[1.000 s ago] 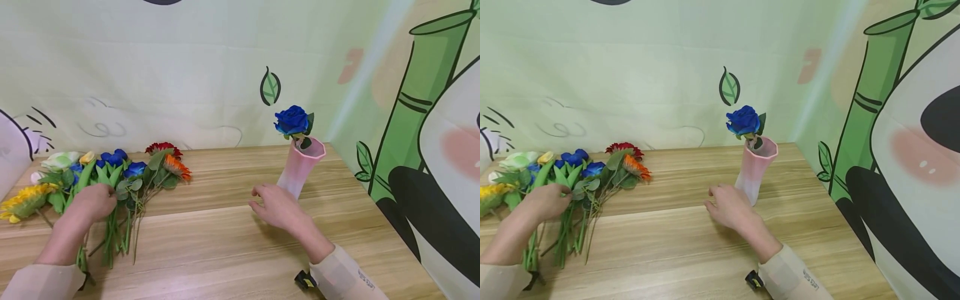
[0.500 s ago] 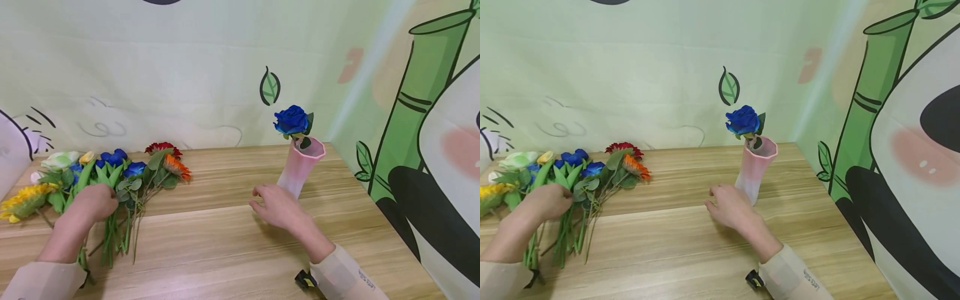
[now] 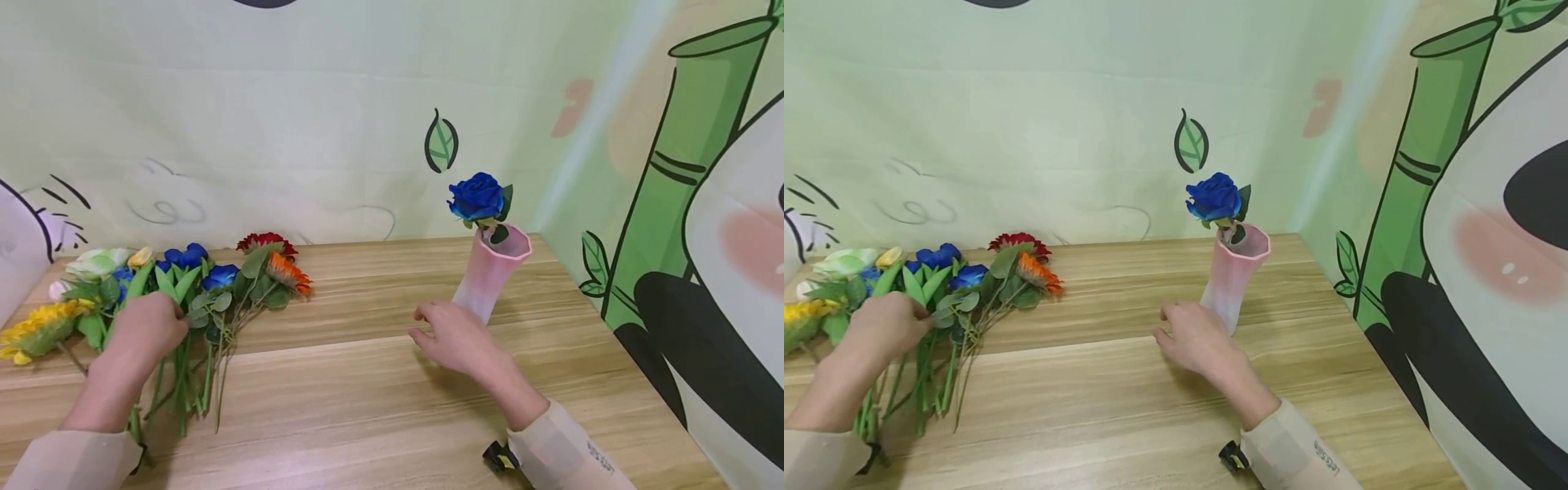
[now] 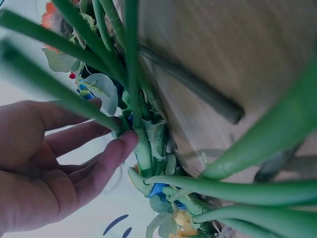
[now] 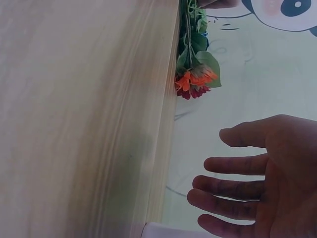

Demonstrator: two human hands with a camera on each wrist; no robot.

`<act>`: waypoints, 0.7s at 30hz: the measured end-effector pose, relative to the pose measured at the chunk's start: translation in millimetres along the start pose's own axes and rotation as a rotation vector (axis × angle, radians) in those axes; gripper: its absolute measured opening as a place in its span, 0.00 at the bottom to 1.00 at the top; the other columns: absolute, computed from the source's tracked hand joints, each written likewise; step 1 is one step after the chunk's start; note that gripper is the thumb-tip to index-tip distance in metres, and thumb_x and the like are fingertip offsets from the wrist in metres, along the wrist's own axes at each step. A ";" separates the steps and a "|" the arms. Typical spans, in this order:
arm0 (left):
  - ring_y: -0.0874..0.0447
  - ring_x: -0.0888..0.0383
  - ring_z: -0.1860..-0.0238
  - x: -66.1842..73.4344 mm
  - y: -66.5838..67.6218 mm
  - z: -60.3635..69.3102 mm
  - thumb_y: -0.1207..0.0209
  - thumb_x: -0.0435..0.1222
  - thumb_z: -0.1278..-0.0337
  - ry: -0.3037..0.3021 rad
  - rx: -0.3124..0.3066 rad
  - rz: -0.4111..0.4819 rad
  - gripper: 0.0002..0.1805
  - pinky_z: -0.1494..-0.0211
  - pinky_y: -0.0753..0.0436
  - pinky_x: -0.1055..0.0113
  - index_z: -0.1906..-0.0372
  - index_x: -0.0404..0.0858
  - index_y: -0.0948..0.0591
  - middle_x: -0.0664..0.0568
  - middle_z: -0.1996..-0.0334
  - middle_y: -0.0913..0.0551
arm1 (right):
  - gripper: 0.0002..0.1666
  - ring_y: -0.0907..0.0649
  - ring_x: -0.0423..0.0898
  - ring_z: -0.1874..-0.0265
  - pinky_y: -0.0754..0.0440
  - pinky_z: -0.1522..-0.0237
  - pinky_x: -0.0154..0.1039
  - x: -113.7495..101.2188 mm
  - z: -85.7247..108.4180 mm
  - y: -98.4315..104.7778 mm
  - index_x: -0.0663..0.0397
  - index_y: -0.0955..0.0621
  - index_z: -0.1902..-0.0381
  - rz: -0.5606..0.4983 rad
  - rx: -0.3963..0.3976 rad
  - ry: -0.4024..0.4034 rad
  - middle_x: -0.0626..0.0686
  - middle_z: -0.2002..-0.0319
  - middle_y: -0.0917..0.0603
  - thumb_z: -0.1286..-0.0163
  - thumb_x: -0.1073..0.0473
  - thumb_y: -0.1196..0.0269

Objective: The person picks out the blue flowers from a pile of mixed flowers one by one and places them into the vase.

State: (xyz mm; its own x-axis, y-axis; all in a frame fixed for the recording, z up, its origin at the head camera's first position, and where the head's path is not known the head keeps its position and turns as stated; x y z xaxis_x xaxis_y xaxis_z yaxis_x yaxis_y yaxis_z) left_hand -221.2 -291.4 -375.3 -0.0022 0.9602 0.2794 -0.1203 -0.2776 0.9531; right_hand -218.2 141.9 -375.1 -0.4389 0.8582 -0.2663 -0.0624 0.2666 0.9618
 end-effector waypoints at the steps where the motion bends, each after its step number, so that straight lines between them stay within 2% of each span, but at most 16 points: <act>1: 0.17 0.35 0.70 -0.5 0.2 0.7 0.40 0.31 0.37 0.000 0.034 0.013 0.12 0.67 0.18 0.43 0.63 0.22 0.14 0.30 0.67 0.15 | 0.18 0.14 0.51 0.56 0.16 0.52 0.48 -0.2 -0.2 0.4 0.59 0.15 0.50 0.000 -0.003 -0.002 0.57 0.55 0.12 0.27 0.51 0.34; 3: 0.17 0.29 0.66 -1.4 0.2 2.2 0.39 0.28 0.40 -0.003 0.085 0.035 0.11 0.64 0.18 0.38 0.60 0.22 0.14 0.27 0.64 0.15 | 0.17 0.14 0.51 0.56 0.16 0.52 0.48 -0.5 -0.5 1.0 0.59 0.15 0.50 0.002 -0.003 -0.004 0.57 0.55 0.12 0.27 0.51 0.33; 6: 0.20 0.24 0.61 -1.8 1.0 3.6 0.39 0.26 0.44 0.003 0.113 0.054 0.12 0.60 0.20 0.34 0.58 0.21 0.14 0.24 0.60 0.16 | 0.17 0.14 0.51 0.56 0.16 0.52 0.48 -0.3 -1.0 1.0 0.59 0.15 0.50 0.005 -0.007 -0.007 0.56 0.55 0.12 0.27 0.51 0.34; 13: 0.21 0.23 0.61 -4.1 0.5 3.9 0.37 0.26 0.45 0.019 0.149 0.066 0.12 0.61 0.21 0.34 0.58 0.21 0.15 0.24 0.61 0.16 | 0.17 0.14 0.52 0.55 0.16 0.51 0.48 1.6 -0.5 0.8 0.60 0.15 0.51 0.007 0.001 0.002 0.57 0.55 0.12 0.27 0.52 0.34; 18: 0.21 0.22 0.63 -4.9 0.9 3.8 0.42 0.21 0.53 0.030 0.185 0.094 0.16 0.70 0.20 0.41 0.57 0.21 0.16 0.22 0.60 0.18 | 0.17 0.14 0.52 0.55 0.16 0.50 0.48 2.2 0.4 1.8 0.60 0.15 0.50 -0.004 -0.001 -0.001 0.57 0.54 0.12 0.27 0.52 0.34; 21: 0.20 0.30 0.70 -4.1 1.3 4.2 0.46 0.20 0.59 0.024 0.209 0.116 0.20 0.77 0.23 0.50 0.56 0.21 0.16 0.22 0.60 0.18 | 0.17 0.14 0.52 0.55 0.16 0.50 0.48 2.3 0.8 2.3 0.60 0.15 0.50 -0.009 -0.002 -0.005 0.57 0.54 0.12 0.27 0.52 0.34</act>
State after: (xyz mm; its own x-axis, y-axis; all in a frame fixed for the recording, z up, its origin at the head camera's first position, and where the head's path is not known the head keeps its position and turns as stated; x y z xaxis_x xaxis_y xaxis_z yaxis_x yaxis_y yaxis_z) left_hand -217.2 -295.8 -374.7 -0.0277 0.9212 0.3881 0.0902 -0.3843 0.9188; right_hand -218.6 144.9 -373.5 -0.4336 0.8579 -0.2756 -0.0684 0.2737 0.9594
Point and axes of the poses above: each hand's wrist, its own z-axis away from the middle knuckle, its own y-axis out of the back of the hand, x = y × z, the point moved 2 cm from there along -z, towards the middle knuckle
